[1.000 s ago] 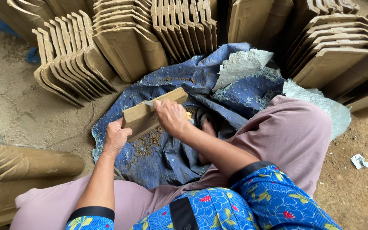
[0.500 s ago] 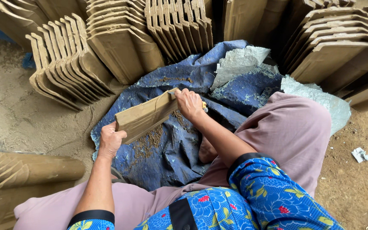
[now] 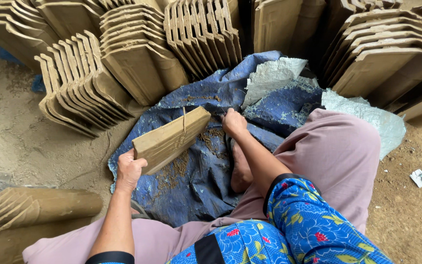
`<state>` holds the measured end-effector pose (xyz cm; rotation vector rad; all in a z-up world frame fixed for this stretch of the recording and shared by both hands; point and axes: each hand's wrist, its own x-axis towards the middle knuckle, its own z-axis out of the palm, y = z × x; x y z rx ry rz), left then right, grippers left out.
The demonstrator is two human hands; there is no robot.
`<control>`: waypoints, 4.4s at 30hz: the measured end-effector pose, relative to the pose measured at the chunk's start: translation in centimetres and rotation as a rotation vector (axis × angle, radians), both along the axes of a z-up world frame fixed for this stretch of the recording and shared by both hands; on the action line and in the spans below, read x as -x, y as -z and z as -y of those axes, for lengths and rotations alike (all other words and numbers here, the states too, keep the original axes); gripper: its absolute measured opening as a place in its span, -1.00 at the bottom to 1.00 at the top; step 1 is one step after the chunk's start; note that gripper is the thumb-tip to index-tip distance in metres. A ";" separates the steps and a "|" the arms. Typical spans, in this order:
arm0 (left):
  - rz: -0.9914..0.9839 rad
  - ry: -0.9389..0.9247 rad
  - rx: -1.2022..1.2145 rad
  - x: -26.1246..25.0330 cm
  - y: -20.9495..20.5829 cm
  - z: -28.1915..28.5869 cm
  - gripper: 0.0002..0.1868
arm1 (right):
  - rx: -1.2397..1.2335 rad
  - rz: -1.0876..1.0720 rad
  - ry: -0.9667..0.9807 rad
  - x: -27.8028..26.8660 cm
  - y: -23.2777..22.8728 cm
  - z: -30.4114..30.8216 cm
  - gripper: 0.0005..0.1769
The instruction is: The person sits on the floor and uses a small knife to scrape and shape the edges of rectangular clay tiles. They pick up tiles from a stack, smooth the edges, and place them back down.
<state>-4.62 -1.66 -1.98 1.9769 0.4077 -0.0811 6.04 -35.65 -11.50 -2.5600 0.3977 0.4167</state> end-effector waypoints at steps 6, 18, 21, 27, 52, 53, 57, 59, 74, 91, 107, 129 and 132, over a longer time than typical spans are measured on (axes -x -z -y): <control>0.031 -0.017 0.084 -0.1 -0.4 1.1 -0.53 | -0.669 0.059 0.311 -1.1 -0.7 -7.5 -0.67; 0.013 -0.023 0.058 1.0 -0.6 3.1 -0.52 | -1.096 -0.110 0.590 3.6 -5.7 -12.6 -0.59; 0.021 -0.030 0.055 1.2 -1.2 3.3 -0.52 | -1.089 -0.053 0.631 4.8 -7.3 -14.1 -0.62; 0.023 -0.039 0.068 1.5 -2.2 4.1 -0.50 | -1.141 -0.082 0.536 6.2 -8.6 -15.6 -0.56; 0.030 0.039 -0.085 1.5 -3.0 3.8 -0.54 | 0.184 0.518 -0.615 7.1 -15.1 -12.7 -0.83; 0.041 0.028 -0.061 1.1 -2.2 3.3 -0.54 | 0.315 0.568 -0.563 6.0 -13.5 -12.2 -0.84; 0.072 0.007 -0.029 0.6 -0.1 1.8 -0.55 | 0.410 0.693 -0.398 1.5 -5.4 -9.7 -0.86; 0.087 0.009 -0.021 0.2 1.6 0.8 -0.55 | 0.448 0.595 -0.366 0.5 -4.9 -7.9 -0.84; 0.147 -0.108 0.036 -0.8 1.1 0.5 -0.54 | -0.258 0.405 -0.305 4.7 -12.6 -11.7 -0.53; 0.086 -0.088 0.024 -0.2 -2.0 1.1 -0.55 | -0.013 0.616 -0.546 6.7 -9.9 -11.8 -0.41; 0.088 -0.339 -0.018 0.5 1.1 -3.1 -0.50 | -0.196 0.129 -0.195 1.5 -4.3 -8.3 -0.67; 0.067 -0.459 -0.046 -1.0 2.1 -3.6 -0.41 | 0.075 0.192 -0.381 1.5 -1.1 -6.2 -0.73; 0.020 -0.475 -0.070 -1.0 1.6 -4.2 -0.35 | 0.244 0.008 -0.285 0.4 3.4 -5.3 -0.68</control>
